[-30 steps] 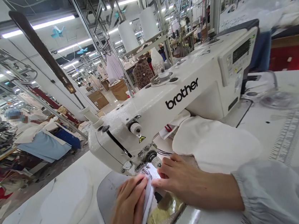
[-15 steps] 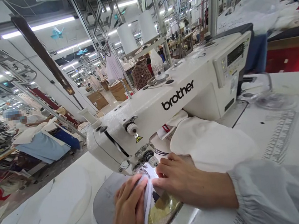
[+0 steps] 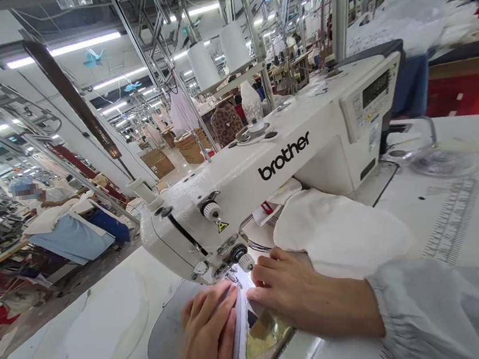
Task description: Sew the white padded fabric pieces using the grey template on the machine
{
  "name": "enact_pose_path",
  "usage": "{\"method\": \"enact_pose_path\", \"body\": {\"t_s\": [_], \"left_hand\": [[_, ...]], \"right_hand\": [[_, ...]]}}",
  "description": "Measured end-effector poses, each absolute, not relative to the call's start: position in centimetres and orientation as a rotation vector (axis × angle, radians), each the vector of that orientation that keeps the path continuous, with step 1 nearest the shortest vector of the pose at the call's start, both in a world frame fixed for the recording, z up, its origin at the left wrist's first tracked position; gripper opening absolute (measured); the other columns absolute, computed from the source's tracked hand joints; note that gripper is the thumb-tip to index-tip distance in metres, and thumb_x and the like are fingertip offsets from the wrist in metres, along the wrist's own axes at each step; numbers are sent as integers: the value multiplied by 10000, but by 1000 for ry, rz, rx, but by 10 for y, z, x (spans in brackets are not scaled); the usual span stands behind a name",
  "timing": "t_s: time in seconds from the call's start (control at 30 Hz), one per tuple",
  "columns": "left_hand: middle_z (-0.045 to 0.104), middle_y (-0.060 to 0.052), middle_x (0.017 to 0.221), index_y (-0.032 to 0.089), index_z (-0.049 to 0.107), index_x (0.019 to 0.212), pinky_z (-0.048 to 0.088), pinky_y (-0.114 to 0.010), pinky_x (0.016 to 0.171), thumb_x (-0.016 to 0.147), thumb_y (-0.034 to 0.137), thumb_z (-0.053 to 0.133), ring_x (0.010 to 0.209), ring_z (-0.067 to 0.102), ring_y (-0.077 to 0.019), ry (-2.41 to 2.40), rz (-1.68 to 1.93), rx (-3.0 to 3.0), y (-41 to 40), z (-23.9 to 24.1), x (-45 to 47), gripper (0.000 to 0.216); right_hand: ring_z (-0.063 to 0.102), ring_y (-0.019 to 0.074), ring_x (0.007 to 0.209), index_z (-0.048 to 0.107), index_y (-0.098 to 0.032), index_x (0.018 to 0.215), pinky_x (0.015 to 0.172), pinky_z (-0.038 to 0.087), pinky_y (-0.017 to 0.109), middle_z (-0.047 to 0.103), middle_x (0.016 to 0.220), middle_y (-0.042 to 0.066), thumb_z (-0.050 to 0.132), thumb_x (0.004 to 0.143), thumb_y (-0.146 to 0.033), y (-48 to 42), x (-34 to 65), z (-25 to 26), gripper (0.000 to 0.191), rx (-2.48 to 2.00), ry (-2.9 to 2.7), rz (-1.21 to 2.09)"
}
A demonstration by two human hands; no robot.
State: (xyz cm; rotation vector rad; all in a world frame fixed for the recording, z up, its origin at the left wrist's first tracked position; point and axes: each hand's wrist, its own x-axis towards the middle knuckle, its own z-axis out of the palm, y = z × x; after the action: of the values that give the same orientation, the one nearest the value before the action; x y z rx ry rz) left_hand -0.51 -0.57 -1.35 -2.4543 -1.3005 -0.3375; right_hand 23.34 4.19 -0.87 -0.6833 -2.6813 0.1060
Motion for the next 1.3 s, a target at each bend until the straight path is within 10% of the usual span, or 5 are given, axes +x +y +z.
{"method": "enact_pose_path", "body": {"t_s": [1.3], "left_hand": [[636, -60, 1335, 252, 599, 1293, 548, -343, 815, 948, 307, 437, 1170, 627, -221, -1653, -302, -2218, -26, -40, 17, 385]], "right_hand": [[475, 173, 835, 637, -195, 923, 776, 310, 343, 598, 972, 37, 492, 978, -159, 44, 235, -9, 160, -557, -2666, 74]]}}
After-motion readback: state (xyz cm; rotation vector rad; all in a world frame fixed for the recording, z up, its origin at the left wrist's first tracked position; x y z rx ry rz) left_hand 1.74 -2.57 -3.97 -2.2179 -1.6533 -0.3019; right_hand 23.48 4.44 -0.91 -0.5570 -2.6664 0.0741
